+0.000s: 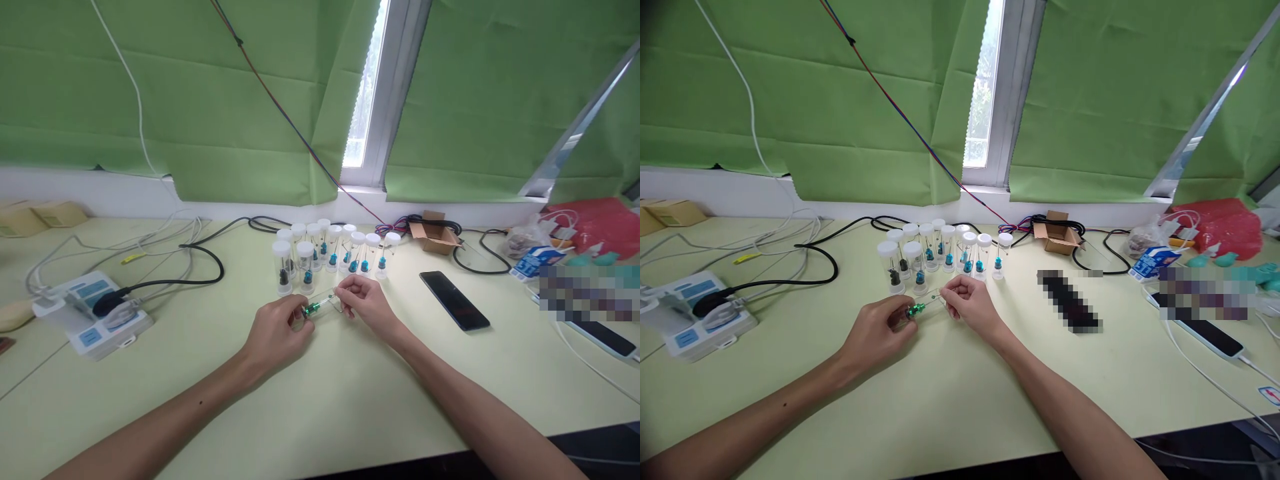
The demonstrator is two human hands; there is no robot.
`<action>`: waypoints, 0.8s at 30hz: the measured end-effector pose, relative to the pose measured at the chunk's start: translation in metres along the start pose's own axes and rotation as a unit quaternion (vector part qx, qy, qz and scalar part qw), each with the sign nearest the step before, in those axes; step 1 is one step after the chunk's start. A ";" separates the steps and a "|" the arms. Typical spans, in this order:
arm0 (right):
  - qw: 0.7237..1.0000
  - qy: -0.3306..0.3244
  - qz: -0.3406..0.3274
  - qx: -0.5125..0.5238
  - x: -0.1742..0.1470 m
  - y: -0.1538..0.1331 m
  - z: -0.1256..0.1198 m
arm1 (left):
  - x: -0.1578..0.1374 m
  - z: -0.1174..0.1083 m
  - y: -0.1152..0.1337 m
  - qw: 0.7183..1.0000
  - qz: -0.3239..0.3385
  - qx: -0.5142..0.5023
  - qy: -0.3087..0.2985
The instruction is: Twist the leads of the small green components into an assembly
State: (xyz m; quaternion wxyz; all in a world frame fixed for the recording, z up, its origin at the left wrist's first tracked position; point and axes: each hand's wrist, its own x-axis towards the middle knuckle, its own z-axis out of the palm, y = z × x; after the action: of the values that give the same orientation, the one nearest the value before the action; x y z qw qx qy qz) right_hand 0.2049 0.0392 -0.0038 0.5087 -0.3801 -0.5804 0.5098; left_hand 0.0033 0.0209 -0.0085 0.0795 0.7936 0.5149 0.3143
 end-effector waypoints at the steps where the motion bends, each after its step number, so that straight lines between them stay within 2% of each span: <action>1: 1.000 0.006 0.001 0.001 0.000 0.000 0.000 | 0.000 0.000 0.000 1.000 0.000 0.000 0.001; 10: 0.998 0.055 -0.007 0.000 0.004 0.004 -0.005 | 0.002 -0.002 -0.005 1.000 -0.006 0.011 0.011; 24: 1.000 0.027 0.003 -0.012 0.005 0.015 -0.006 | 0.003 -0.003 -0.003 1.000 -0.014 0.026 -0.006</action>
State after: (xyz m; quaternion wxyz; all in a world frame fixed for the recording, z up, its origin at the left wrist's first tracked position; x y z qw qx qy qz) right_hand 0.2090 0.0485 -0.0177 0.5185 -0.4014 -0.5711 0.4938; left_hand -0.0007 0.0241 -0.0063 0.0662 0.7898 0.5338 0.2946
